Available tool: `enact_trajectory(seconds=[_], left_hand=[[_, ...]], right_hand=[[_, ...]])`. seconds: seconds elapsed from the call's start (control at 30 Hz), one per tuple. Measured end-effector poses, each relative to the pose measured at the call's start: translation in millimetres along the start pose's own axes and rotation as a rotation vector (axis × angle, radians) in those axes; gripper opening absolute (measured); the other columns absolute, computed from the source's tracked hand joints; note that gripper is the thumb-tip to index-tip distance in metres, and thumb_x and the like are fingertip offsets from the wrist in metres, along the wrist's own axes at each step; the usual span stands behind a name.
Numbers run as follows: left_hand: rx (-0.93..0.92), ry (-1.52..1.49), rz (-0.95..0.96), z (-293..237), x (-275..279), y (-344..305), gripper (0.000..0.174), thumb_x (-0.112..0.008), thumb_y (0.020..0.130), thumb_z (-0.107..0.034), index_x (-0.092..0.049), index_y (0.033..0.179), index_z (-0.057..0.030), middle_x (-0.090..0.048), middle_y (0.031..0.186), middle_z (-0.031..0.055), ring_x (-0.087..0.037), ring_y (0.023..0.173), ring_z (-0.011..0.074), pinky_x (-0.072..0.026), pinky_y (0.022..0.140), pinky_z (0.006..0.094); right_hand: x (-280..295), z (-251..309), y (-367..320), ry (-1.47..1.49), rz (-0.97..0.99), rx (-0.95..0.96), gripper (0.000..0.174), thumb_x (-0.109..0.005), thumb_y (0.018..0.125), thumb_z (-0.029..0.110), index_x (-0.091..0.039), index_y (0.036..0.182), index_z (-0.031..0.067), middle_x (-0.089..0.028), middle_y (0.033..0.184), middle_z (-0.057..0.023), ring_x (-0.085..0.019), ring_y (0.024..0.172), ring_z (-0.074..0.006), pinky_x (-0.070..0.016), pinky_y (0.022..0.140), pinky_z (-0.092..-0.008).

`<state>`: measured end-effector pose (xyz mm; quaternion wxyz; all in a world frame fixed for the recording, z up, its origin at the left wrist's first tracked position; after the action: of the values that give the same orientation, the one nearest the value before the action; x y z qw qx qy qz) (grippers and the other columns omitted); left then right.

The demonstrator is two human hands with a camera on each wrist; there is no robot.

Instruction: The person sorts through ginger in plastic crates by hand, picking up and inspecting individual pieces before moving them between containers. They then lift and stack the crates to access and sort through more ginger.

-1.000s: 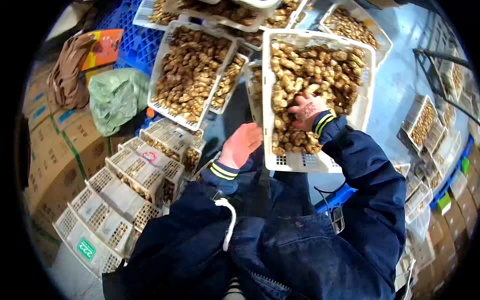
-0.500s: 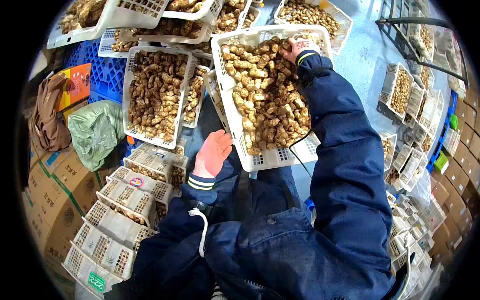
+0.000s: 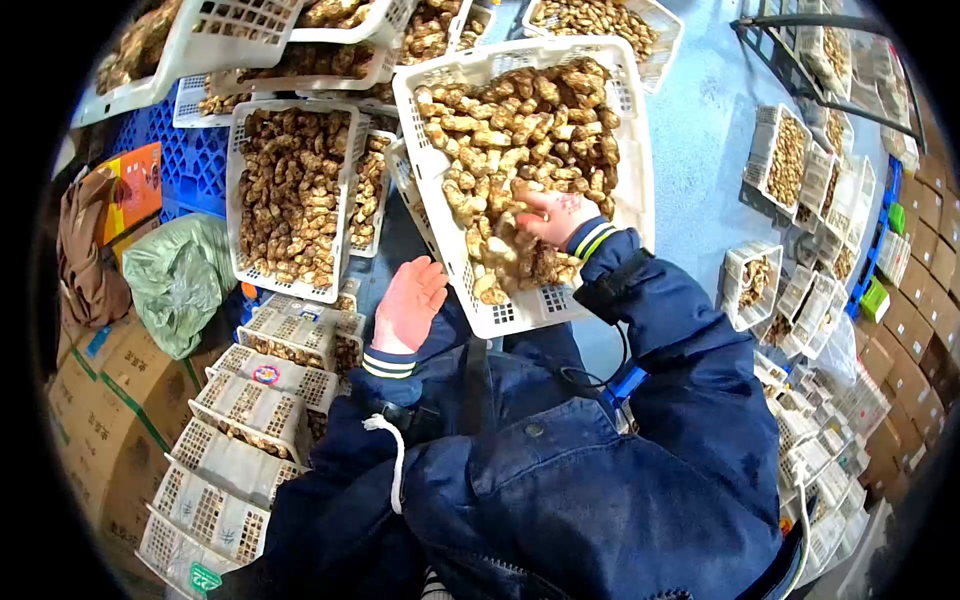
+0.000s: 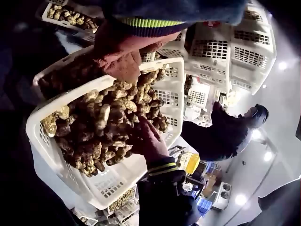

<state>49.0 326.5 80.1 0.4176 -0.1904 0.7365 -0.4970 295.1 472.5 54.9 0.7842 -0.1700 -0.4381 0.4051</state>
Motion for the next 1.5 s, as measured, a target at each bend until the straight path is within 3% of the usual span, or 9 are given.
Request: enact_trajectory(seconds=[0.17,0.43,0.47,0.63,0.77,1.03,1.23,1.37,1.5], left_hand=[[-0.025,-0.039,0.091,5,3,5,0.045,-0.047,0.088,-0.037,-0.045,0.118,-0.0033,-0.053,0.112,0.011,-0.051,0.101,0.0228,-0.0395,0.089,0.0343],[-0.017,-0.065,0.117,4,7,6,0.042,-0.046,0.089,-0.035,-0.045,0.118,-0.0045,-0.051,0.116,0.0103,-0.05,0.103,0.0215,-0.0388,0.089,0.033],[0.0,-0.104,0.151,5,12,10,0.043,-0.045,0.09,-0.035,-0.045,0.119,-0.0044,-0.052,0.116,0.0102,-0.05,0.103,0.0215,-0.039,0.088,0.0333],[0.012,-0.061,0.134,7,3,11,0.047,-0.045,0.09,-0.035,-0.04,0.123,-0.0026,-0.047,0.122,0.0116,-0.047,0.108,0.0229,-0.036,0.092,0.0339],[0.022,-0.024,0.098,6,-4,11,0.047,-0.045,0.089,-0.035,-0.041,0.123,-0.0017,-0.048,0.12,0.0133,-0.047,0.108,0.0248,-0.0364,0.093,0.0352],[0.0,-0.029,0.12,10,-4,13,0.047,-0.044,0.09,-0.036,-0.041,0.122,-0.0023,-0.049,0.117,0.0134,-0.048,0.105,0.0239,-0.0375,0.091,0.0352],[0.007,-0.068,0.159,8,-4,12,0.045,-0.043,0.09,-0.034,-0.041,0.121,-0.0014,-0.049,0.117,0.0134,-0.049,0.104,0.0248,-0.0381,0.09,0.0347],[0.017,-0.017,0.072,6,-9,12,0.045,-0.044,0.089,-0.037,-0.043,0.12,-0.0037,-0.051,0.114,0.011,-0.049,0.102,0.0223,-0.0372,0.09,0.0339],[-0.006,-0.004,0.094,3,-9,11,0.045,-0.044,0.089,-0.036,-0.043,0.12,-0.0036,-0.05,0.115,0.011,-0.049,0.102,0.0223,-0.0376,0.089,0.034]], right_hand=[[67,-41,32,-0.474,-0.721,0.043,0.047,-0.057,0.079,0.025,-0.045,0.123,0.0113,-0.054,0.107,-0.015,-0.053,0.098,-0.0281,-0.044,0.082,-0.0372],[48,-84,53,-0.123,-0.441,-0.283,0.051,-0.052,0.079,0.046,-0.048,0.121,0.0179,-0.052,0.111,-0.0179,-0.045,0.108,-0.0336,-0.0329,0.093,-0.0445],[56,-58,37,-0.549,-0.508,-0.152,0.053,-0.053,0.079,0.047,-0.048,0.121,0.0162,-0.052,0.111,-0.0191,-0.045,0.107,-0.0346,-0.0353,0.091,-0.044],[2,-57,-5,0.034,-0.054,-0.254,0.058,-0.056,0.077,0.047,-0.045,0.124,0.0168,-0.047,0.114,-0.0231,-0.048,0.106,-0.0363,-0.0393,0.09,-0.0407],[-40,-28,-42,0.066,0.053,0.176,0.05,-0.058,0.078,0.041,-0.048,0.122,0.0187,-0.047,0.118,-0.0164,-0.051,0.103,-0.0324,-0.0435,0.085,-0.0368],[24,-74,52,0.165,-0.77,-0.227,0.056,-0.055,0.078,0.033,-0.042,0.125,0.0052,-0.052,0.113,-0.0208,-0.048,0.107,-0.0327,-0.0371,0.092,-0.0385],[-35,-13,37,-0.006,-0.478,-0.168,0.06,-0.059,0.074,0.039,-0.044,0.124,0.0113,-0.03,0.132,-0.0264,-0.039,0.115,-0.0418,-0.0365,0.094,-0.0419],[-28,12,-4,0.206,-0.019,0.239,0.033,-0.055,0.079,0.025,-0.056,0.111,0.0162,-0.055,0.107,-0.0161,-0.053,0.101,-0.0307,-0.0436,0.085,-0.0364],[-2,-19,18,0.162,-0.279,0.054,0.029,-0.053,0.08,0.023,-0.06,0.107,0.0143,-0.061,0.089,-0.0134,-0.059,0.085,-0.0279,-0.0465,0.076,-0.034]])
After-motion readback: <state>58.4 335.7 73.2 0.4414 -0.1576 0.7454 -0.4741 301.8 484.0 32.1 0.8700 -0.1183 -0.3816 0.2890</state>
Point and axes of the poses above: each hand's wrist, its own y-axis towards the middle knuckle, its own x-axis out of the back of the hand, z = x × y, the point moved 1 cm from there along y, towards the middle knuckle
